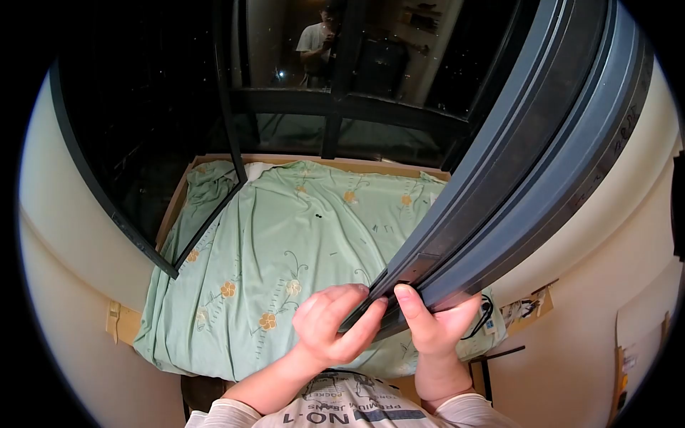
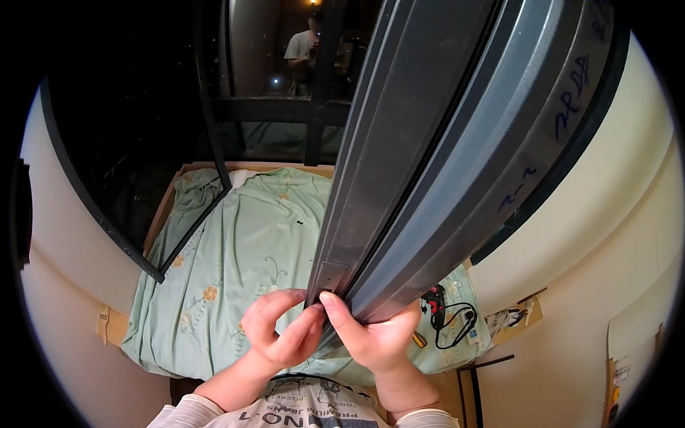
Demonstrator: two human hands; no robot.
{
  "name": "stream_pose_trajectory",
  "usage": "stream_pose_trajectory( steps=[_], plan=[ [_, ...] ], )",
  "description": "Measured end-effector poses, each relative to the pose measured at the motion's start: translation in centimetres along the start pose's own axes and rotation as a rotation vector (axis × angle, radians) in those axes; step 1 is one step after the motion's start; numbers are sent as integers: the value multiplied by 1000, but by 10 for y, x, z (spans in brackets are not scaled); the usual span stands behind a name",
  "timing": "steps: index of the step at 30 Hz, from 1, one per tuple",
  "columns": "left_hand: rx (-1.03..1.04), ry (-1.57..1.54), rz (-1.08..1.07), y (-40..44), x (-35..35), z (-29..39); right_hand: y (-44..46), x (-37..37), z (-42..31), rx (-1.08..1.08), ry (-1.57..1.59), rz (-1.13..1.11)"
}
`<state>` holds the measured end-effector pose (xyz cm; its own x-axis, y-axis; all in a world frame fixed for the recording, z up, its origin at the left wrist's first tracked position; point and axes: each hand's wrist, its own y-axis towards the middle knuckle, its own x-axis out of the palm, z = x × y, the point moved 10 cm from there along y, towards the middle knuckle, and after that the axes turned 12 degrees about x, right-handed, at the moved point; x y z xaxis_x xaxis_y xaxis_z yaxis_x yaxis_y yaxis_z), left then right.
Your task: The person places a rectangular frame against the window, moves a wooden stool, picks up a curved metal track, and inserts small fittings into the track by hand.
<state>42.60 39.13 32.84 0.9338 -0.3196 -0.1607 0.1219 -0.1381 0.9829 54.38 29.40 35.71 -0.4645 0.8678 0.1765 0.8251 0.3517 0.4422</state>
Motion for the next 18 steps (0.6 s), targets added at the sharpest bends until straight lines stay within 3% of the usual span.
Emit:
stream_pose_trajectory(
  steps=[18],
  plan=[
    [-72, -19, -19, -3, -2, -2, -8, 8, -7, -76, 45, 27]
  ],
)
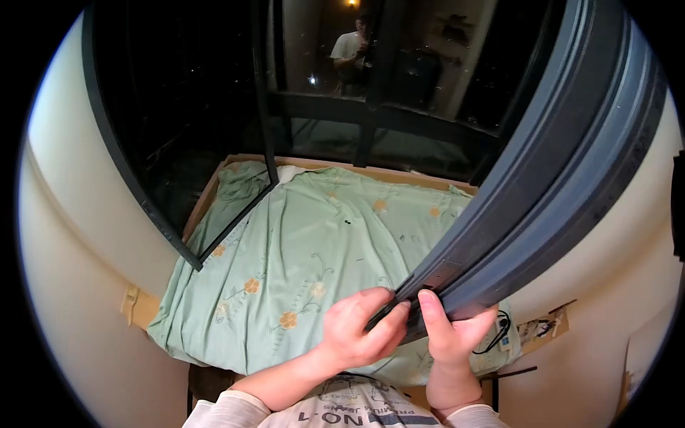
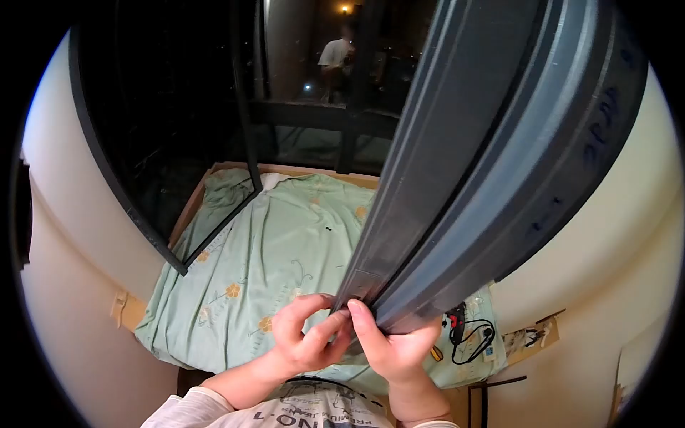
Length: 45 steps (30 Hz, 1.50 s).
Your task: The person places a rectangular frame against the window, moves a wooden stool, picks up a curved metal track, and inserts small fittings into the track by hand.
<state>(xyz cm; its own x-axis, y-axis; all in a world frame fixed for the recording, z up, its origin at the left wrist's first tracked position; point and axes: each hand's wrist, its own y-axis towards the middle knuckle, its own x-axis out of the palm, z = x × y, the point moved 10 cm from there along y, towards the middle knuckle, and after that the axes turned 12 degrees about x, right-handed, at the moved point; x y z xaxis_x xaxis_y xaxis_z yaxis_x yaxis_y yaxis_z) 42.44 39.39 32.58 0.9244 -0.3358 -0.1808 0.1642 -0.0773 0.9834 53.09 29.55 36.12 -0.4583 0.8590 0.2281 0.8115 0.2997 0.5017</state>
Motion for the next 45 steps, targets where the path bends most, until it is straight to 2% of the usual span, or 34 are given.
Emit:
stream_pose_trajectory(
  steps=[5, 11, 15, 17, 18, 19, 21, 29, 32, 38, 40, 45],
  plan=[
    [13, 20, -48, -8, 5, 2, 5, -3, 6, 77, 32, -12],
    [-21, 9, -70, -4, 5, -1, 6, -2, 5, 57, 22, -38],
    [-56, -116, -9, -11, 9, -6, 6, -5, 9, 86, 13, -45],
    [-423, -425, 202, -32, 9, -33, 5, -6, 14, 104, -17, -58],
    [-578, -533, 153, -38, 17, -40, 4, -5, 19, 136, -32, -80],
    [-590, -536, 152, -39, 15, -44, 2, -5, 24, 169, -48, -103],
    [-473, -536, 34, -30, 21, -39, -2, -8, 31, 177, -66, -102],
    [-591, -579, 99, -35, 27, -33, 2, -14, 36, 215, -130, -125],
    [-623, -617, 105, -38, 31, -32, 9, -9, 35, 255, -59, -171],
    [-576, -567, 155, -35, 29, -30, 6, -10, 32, 303, 0, -127],
    [-560, -557, 151, -35, 27, -29, 3, -9, 28, 242, -92, -153],
    [-555, -547, 153, -37, 25, -27, 0, -9, 30, 247, -23, -130]
  ],
)
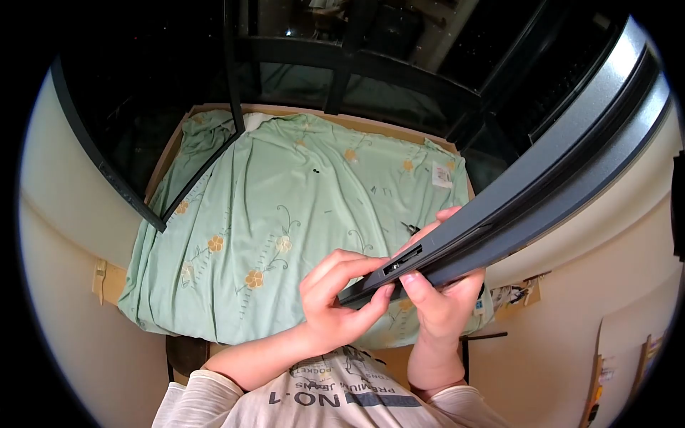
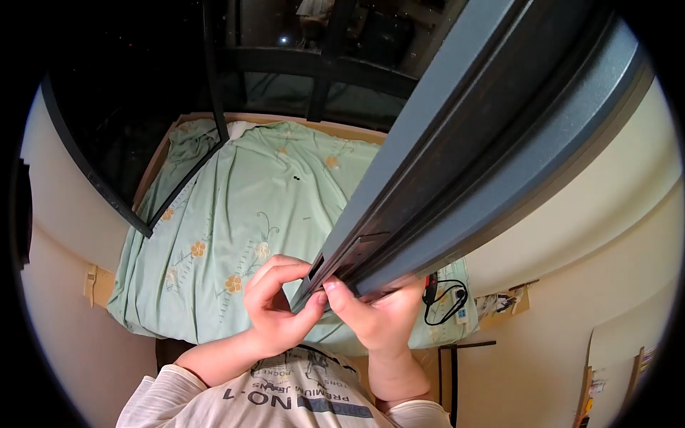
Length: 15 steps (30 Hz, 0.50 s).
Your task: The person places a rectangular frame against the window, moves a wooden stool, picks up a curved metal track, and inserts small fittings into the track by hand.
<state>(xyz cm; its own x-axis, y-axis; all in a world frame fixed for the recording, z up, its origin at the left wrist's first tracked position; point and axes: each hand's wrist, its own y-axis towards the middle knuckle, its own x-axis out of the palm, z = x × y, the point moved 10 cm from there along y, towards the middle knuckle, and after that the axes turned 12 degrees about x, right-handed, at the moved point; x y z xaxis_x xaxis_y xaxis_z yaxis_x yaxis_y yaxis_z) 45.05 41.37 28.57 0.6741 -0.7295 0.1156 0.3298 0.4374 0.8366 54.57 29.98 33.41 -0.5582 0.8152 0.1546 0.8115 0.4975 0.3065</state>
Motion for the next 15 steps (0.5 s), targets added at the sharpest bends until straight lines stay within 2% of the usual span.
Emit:
stream_pose_trajectory(
  steps=[4, 11, 15],
  plan=[
    [-8, 20, 11, -1, -2, 0, 4, 2, 2, 18, -70, -50],
    [-28, 0, -3, -2, 1, -4, 9, 6, 4, 32, 11, -132],
    [4, 29, 10, 2, -1, -1, 7, 1, 7, 55, 37, -85]
  ],
)
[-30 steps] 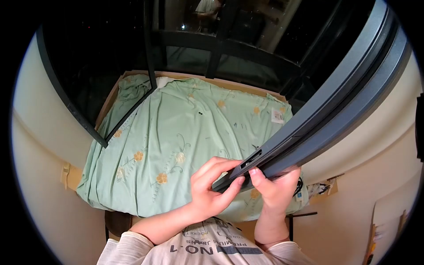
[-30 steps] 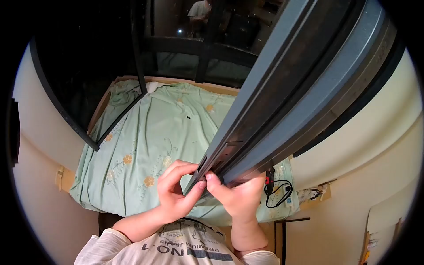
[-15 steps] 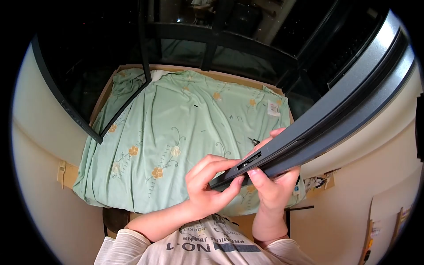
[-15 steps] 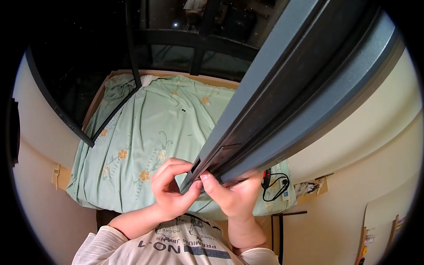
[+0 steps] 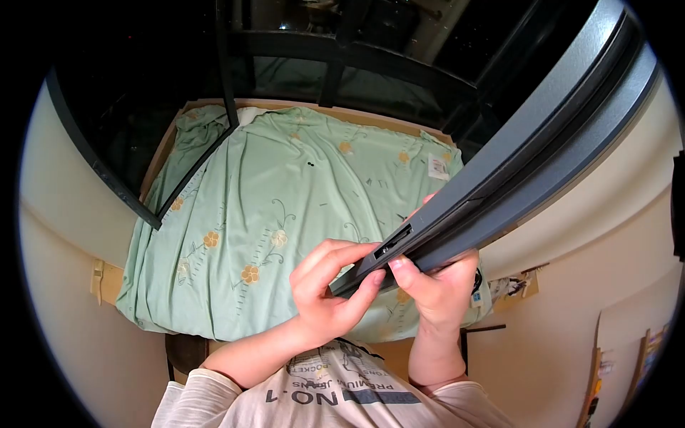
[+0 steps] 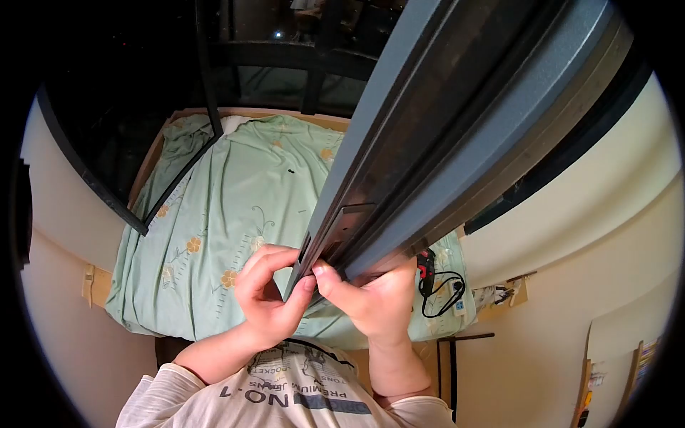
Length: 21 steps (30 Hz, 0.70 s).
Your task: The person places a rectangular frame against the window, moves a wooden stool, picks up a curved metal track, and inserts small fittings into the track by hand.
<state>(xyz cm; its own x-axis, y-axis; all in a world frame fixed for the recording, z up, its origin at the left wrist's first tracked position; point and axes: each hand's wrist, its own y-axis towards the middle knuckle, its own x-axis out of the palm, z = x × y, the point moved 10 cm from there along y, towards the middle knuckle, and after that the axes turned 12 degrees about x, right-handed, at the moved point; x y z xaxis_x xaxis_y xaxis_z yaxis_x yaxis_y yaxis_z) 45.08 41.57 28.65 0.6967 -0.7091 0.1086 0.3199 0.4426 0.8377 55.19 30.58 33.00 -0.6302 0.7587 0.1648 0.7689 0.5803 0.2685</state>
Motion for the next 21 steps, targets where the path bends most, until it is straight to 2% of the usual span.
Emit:
stream_pose_trajectory(
  steps=[3, 5, 21],
  plan=[
    [9, 21, 2, 1, 0, 1, -2, 2, 0, -18, -78, -51],
    [13, 33, 3, 2, 0, 1, -3, -1, 10, 80, -106, -30],
    [15, -5, 25, 0, -1, 0, -5, 0, 7, 38, -110, -6]
  ],
)
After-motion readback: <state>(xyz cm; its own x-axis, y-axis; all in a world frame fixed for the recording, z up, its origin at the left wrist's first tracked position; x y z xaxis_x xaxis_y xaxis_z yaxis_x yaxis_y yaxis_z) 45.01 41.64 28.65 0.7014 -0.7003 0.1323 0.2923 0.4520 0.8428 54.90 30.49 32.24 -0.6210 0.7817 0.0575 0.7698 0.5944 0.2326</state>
